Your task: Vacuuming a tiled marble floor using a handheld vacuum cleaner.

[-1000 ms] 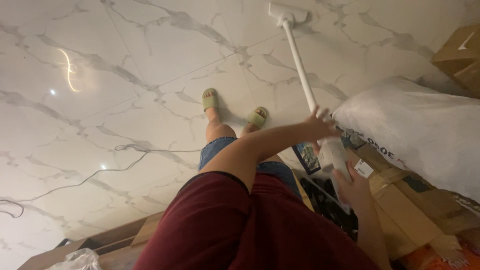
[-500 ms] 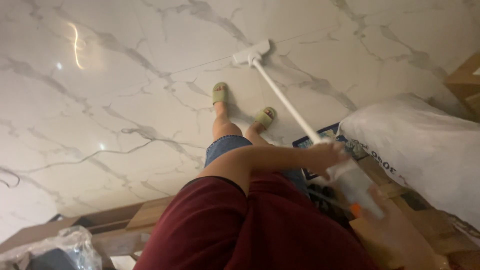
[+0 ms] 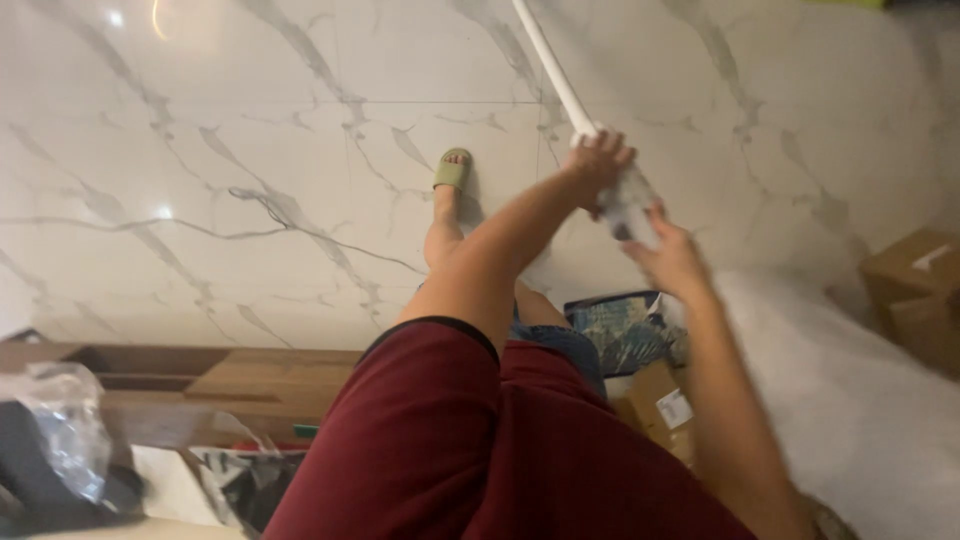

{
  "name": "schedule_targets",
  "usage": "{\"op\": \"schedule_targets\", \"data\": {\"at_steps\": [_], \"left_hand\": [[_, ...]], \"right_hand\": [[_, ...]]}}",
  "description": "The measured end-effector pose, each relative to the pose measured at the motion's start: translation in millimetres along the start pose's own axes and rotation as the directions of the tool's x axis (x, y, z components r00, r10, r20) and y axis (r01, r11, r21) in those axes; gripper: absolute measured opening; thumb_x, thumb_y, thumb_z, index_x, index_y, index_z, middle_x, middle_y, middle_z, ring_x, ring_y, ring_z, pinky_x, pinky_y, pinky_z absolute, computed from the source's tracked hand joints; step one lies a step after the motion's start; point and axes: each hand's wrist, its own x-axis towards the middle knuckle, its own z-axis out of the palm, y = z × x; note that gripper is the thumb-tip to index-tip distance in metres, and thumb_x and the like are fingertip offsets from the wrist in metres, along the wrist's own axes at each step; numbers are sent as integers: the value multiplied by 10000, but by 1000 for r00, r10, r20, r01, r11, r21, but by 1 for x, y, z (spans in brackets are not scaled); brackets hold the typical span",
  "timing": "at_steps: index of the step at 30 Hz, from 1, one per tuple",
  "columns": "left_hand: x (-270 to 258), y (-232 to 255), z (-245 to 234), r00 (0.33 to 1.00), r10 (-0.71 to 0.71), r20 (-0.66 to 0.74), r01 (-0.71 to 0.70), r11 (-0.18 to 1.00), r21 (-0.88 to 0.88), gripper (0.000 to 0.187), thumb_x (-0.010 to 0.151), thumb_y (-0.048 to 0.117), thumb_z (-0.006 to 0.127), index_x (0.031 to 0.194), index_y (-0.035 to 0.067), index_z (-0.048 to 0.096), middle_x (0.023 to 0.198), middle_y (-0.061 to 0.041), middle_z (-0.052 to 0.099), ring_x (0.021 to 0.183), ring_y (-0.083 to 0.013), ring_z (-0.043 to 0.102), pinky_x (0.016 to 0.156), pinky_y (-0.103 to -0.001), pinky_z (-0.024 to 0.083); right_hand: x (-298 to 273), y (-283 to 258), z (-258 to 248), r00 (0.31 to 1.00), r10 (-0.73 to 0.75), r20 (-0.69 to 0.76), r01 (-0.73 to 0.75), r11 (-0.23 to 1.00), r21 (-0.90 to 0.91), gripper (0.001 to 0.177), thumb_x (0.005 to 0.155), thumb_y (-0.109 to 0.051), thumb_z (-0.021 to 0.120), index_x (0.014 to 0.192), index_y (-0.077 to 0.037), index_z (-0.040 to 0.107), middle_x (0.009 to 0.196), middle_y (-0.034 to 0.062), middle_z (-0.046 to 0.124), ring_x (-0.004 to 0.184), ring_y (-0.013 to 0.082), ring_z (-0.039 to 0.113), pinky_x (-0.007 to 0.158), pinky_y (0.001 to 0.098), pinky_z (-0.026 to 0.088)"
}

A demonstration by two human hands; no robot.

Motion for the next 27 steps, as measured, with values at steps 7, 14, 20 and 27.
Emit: {"op": "schedule_targets", "data": {"at_steps": [7, 14, 20, 27], "left_hand": [[-45, -27, 37, 999, 41, 33, -45, 990, 137, 1473, 468, 658, 964, 1603, 147, 177, 1658, -184, 198, 1514, -476, 163, 1183, -679, 229], [-130, 95, 19, 973, 218, 76, -209, 971, -111, 1116, 645, 677, 864, 1508, 145, 398, 1463, -127, 465, 1370, -381, 426, 1190, -624, 308], [-164, 101, 2, 945, 299, -134, -324, 913, -246, 1134, 646, 826, 709, 1508, 178, 358, 1404, -75, 538, 1306, -339, 513, 1075, -632, 426], [-167, -52, -23, 981, 153, -117, -175, 963, -207, 1114, 668, 774, 783, 1527, 237, 319, 1482, -122, 446, 1361, -382, 432, 1086, -714, 366]], "right_hand": [[-19, -19, 62, 998, -51, 41, 43, 983, 178, 1009, 773, -117, 768, 1619, -102, 220, 1029, 182, 745, 750, 201, 694, 694, 344, 567], [-144, 31, -2, 938, 231, 260, -208, 972, -111, 1029, 778, -117, 736, 1638, -358, 226, 1013, 195, 766, 765, 247, 735, 748, 380, 589], [-177, -46, -65, 798, 484, 358, -400, 871, -285, 1013, 912, -150, 752, 1735, -399, 215, 947, 389, 720, 642, 370, 725, 688, 446, 601], [-50, -104, -17, 974, -37, 225, 76, 983, -168, 926, 766, -273, 818, 1577, -223, 373, 1058, 209, 772, 829, 244, 752, 780, 374, 567]]}}
